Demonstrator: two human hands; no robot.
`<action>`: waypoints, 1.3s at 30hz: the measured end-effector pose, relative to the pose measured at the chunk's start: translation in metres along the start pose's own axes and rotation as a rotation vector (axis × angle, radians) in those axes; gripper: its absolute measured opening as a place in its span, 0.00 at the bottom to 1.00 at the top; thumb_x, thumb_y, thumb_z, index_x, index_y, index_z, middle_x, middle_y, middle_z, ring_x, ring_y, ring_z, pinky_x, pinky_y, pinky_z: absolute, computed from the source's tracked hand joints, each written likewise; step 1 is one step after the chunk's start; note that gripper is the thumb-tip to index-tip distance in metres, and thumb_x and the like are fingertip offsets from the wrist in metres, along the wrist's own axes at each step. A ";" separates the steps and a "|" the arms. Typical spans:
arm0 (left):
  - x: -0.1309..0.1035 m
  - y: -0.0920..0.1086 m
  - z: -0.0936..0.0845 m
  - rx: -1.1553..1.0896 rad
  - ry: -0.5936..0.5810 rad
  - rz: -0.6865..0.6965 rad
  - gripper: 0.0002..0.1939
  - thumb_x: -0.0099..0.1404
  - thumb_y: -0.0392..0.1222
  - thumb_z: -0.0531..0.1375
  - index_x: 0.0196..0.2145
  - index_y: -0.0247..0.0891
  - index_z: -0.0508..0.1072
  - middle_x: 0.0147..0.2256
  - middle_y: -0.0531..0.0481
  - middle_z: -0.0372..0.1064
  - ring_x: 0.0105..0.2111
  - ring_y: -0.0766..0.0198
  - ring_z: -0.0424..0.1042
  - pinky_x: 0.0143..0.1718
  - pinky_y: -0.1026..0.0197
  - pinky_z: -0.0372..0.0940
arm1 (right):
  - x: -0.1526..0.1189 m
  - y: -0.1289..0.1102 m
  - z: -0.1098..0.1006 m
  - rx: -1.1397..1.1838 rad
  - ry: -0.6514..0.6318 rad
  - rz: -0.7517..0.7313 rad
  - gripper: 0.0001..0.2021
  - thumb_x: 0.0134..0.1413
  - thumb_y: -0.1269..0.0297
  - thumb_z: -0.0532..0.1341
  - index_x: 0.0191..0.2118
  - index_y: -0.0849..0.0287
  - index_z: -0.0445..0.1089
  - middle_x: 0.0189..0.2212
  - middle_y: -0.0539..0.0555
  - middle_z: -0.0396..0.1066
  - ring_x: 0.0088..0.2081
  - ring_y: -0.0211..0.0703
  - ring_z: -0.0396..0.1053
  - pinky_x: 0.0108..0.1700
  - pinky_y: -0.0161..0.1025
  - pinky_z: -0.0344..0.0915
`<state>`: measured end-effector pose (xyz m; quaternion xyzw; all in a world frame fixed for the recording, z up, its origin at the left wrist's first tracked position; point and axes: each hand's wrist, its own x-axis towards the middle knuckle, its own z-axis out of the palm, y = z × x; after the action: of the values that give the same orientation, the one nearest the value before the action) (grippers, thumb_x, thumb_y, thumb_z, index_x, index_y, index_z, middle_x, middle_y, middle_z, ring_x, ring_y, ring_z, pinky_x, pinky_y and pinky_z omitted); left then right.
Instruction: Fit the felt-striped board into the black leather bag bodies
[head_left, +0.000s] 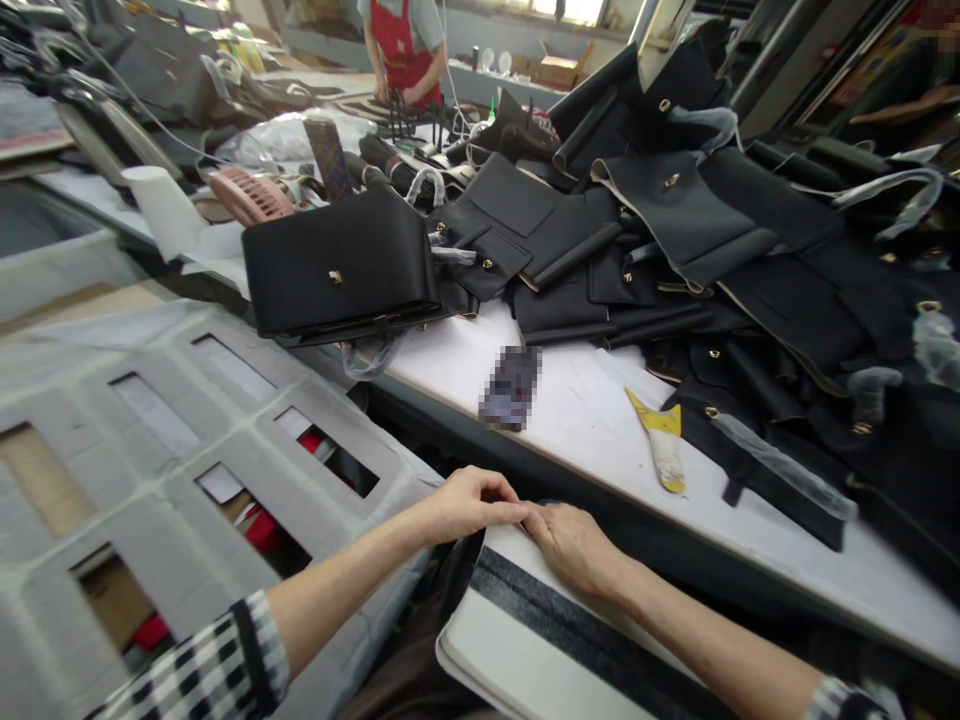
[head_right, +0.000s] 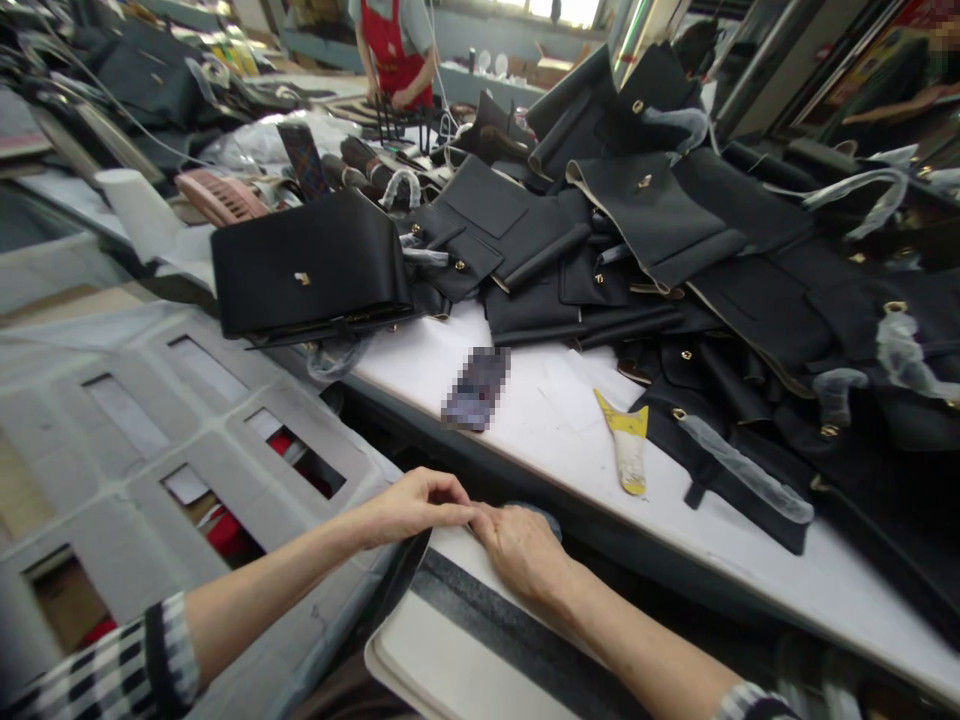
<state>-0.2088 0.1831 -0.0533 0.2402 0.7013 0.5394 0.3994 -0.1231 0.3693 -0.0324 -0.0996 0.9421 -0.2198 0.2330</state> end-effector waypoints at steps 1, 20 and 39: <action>0.001 0.002 0.000 0.017 0.000 -0.002 0.20 0.57 0.56 0.65 0.35 0.33 0.78 0.33 0.48 0.75 0.33 0.61 0.70 0.33 0.64 0.61 | 0.001 0.000 0.002 -0.026 0.014 0.000 0.29 0.71 0.52 0.34 0.46 0.55 0.70 0.41 0.58 0.76 0.41 0.54 0.73 0.39 0.43 0.62; 0.061 0.041 0.006 0.453 -0.496 -0.223 0.22 0.49 0.57 0.68 0.30 0.38 0.67 0.23 0.57 0.61 0.24 0.67 0.58 0.23 0.65 0.51 | -0.073 0.050 -0.014 0.355 -0.148 0.082 0.26 0.68 0.45 0.42 0.68 0.41 0.49 0.62 0.57 0.61 0.59 0.61 0.62 0.57 0.58 0.57; 0.075 0.051 0.006 0.633 -0.545 -0.272 0.20 0.52 0.59 0.67 0.33 0.41 0.72 0.27 0.56 0.66 0.27 0.65 0.63 0.25 0.64 0.51 | -0.128 0.102 -0.017 0.420 -0.191 0.169 0.25 0.68 0.47 0.47 0.67 0.44 0.54 0.63 0.53 0.59 0.61 0.56 0.60 0.62 0.55 0.53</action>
<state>-0.2510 0.2590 -0.0280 0.3896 0.7263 0.1572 0.5441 -0.0283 0.5024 -0.0152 0.0097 0.8544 -0.3802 0.3540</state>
